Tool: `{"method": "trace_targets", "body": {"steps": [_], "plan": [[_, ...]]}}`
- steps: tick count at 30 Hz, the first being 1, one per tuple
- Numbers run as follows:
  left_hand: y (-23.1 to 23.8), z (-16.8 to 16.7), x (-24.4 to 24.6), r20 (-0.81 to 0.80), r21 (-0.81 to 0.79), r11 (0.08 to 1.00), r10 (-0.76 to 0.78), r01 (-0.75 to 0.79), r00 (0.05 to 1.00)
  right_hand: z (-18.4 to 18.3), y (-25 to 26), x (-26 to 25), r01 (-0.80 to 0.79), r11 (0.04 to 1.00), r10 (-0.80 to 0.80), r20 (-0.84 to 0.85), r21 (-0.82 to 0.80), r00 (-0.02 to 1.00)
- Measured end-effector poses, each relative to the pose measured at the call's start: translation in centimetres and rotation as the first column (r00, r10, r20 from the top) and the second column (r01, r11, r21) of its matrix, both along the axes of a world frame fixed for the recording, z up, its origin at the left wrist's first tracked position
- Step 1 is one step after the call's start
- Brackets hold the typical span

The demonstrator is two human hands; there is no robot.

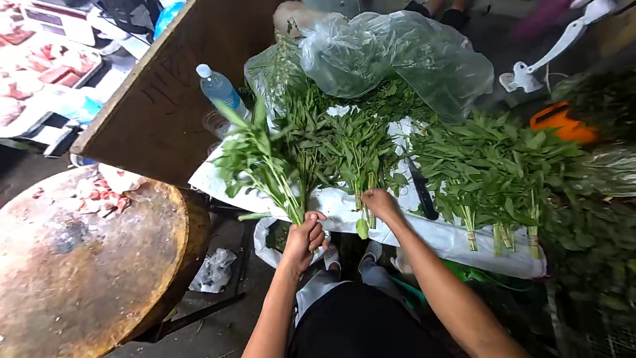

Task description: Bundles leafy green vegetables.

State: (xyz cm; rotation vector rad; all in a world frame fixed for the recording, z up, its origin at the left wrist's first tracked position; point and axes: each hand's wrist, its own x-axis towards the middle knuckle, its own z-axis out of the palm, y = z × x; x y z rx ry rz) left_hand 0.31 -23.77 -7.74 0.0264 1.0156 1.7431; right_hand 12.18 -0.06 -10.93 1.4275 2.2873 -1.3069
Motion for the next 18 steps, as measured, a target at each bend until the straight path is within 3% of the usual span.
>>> {"method": "trace_targets", "body": {"steps": [2,4,6,8,12,18], "plan": [[-0.6,-0.2,0.4,0.018,-0.012,1.0,-0.005,0.005,1.0,1.2,-0.1,1.3,0.044,0.993,-0.07,-0.255,-0.106,0.964],[-0.8,-0.2,0.8,0.023,-0.002,1.0,-0.01,0.01,1.0,3.1,-0.9,2.7,0.065,0.955,-0.211,-0.509,-0.289,0.835],[-0.1,-0.1,1.3,0.007,-0.001,1.0,-0.015,0.015,1.0,4.3,-1.8,3.3,0.048,0.863,-0.383,-0.589,-0.503,0.712],[1.0,0.0,1.9,-0.016,-0.023,1.0,-0.004,0.003,1.0,4.0,-2.5,3.2,0.08,0.789,-0.485,-0.539,-0.609,0.688],[3.5,0.8,2.8,-0.1,-0.041,0.997,0.059,-0.063,0.993,4.6,-4.5,2.9,0.011,0.822,-0.417,-0.589,-0.569,0.692],[5.2,1.6,3.6,-0.183,-0.08,0.993,0.073,-0.089,0.98,5.1,-7.2,2.6,0.047,0.89,-0.37,-0.658,-0.453,0.656]]}}
